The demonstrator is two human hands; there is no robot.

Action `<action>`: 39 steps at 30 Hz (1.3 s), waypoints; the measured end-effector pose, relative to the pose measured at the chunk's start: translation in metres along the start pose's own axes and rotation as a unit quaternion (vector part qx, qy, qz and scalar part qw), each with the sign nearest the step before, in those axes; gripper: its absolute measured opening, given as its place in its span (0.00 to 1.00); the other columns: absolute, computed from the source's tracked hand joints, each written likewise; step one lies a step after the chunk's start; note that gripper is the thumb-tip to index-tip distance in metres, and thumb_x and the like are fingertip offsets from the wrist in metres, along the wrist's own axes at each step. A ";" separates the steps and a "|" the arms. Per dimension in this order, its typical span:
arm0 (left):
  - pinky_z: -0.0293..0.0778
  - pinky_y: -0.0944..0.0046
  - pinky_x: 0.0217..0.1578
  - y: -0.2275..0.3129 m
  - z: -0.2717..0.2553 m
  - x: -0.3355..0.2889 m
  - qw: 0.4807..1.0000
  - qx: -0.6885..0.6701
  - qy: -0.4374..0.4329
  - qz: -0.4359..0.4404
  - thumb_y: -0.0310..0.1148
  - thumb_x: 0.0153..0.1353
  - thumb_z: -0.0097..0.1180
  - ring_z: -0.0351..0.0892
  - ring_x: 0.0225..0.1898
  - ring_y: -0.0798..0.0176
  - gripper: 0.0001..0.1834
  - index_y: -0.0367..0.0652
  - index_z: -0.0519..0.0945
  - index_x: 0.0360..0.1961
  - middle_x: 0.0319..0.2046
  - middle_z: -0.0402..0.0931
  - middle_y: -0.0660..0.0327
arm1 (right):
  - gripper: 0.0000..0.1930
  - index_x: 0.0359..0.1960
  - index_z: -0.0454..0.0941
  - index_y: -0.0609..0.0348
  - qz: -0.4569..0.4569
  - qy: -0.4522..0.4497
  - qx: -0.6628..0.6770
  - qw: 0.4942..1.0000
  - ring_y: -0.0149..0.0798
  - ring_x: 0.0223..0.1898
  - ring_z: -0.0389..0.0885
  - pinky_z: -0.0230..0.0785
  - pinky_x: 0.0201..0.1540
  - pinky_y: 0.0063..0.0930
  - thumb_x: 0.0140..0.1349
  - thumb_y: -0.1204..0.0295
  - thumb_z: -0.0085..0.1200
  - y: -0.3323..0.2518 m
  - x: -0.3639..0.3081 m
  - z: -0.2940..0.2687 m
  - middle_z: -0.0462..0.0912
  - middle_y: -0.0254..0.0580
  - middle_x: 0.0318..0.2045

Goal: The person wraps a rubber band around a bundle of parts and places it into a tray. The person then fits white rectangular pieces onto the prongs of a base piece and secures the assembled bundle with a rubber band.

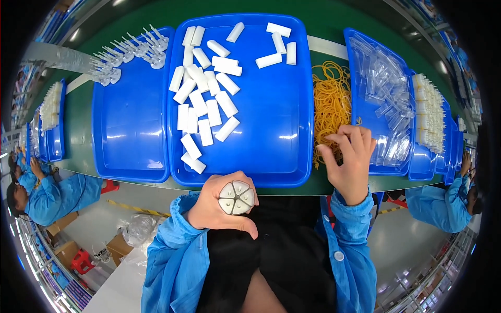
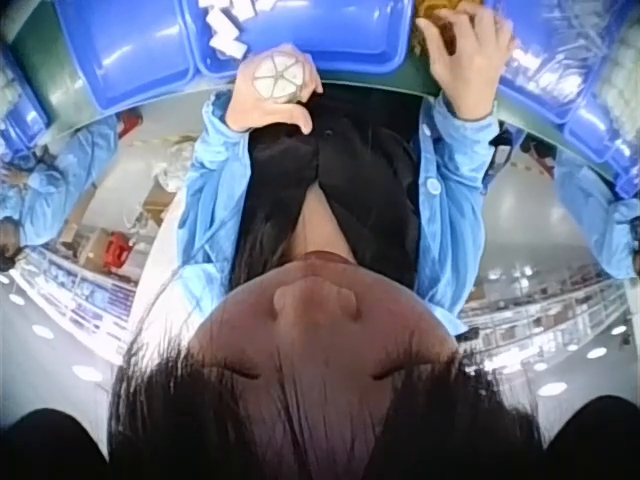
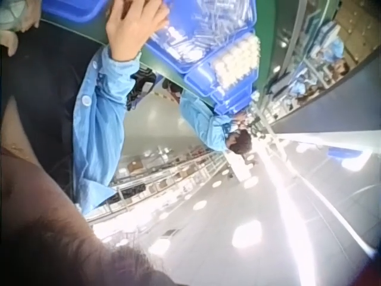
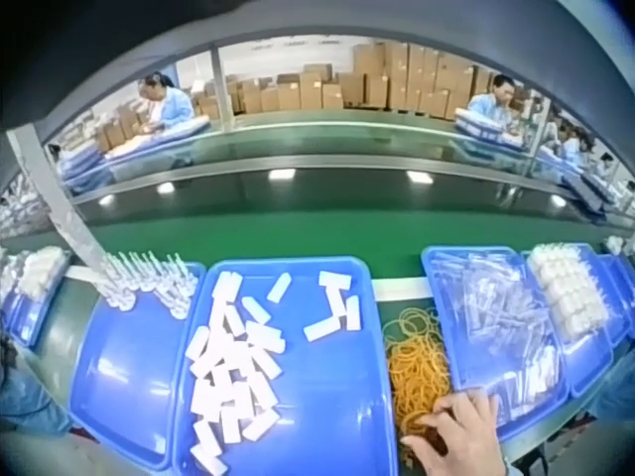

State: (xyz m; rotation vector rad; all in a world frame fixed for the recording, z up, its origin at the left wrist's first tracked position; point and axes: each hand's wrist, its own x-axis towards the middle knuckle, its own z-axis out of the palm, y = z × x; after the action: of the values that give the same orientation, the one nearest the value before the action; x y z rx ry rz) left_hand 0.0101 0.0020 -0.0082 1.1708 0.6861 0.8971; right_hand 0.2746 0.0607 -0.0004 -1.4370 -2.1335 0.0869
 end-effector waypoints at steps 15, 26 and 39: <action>0.71 0.71 0.25 0.002 0.004 -0.004 0.999 0.002 0.037 0.033 0.33 0.37 0.76 0.76 0.23 0.67 0.21 0.39 0.74 0.26 0.22 0.77 0.60 | 0.09 0.30 0.73 0.60 0.049 0.053 0.096 0.993 0.45 0.34 0.69 0.61 0.38 0.34 0.47 0.83 0.57 0.008 -0.002 0.000 0.72 0.41 0.28; 0.74 0.69 0.26 -0.001 0.005 -0.007 0.996 0.006 0.078 0.043 0.21 0.41 0.67 0.76 0.21 0.65 0.12 0.38 0.73 0.24 0.17 0.74 0.60 | 0.06 0.30 0.76 0.63 0.141 0.085 0.105 0.981 0.39 0.30 0.72 0.64 0.34 0.29 0.49 0.82 0.58 0.013 -0.008 -0.005 0.75 0.41 0.25; 0.73 0.64 0.24 0.005 0.007 -0.006 0.978 -0.195 0.071 -0.018 0.18 0.43 0.64 0.78 0.22 0.58 0.12 0.40 0.71 0.22 0.18 0.74 0.54 | 0.07 0.26 0.72 0.62 0.215 0.029 0.360 0.907 0.26 0.31 0.70 0.62 0.35 0.19 0.50 0.81 0.60 0.027 0.020 -0.026 0.75 0.35 0.32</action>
State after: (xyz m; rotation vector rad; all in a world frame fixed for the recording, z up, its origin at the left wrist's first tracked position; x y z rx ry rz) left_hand 0.0119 -0.0056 -0.0016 0.7492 0.6092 1.0378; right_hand 0.3040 0.0832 0.0207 -1.3698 -1.4435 0.8866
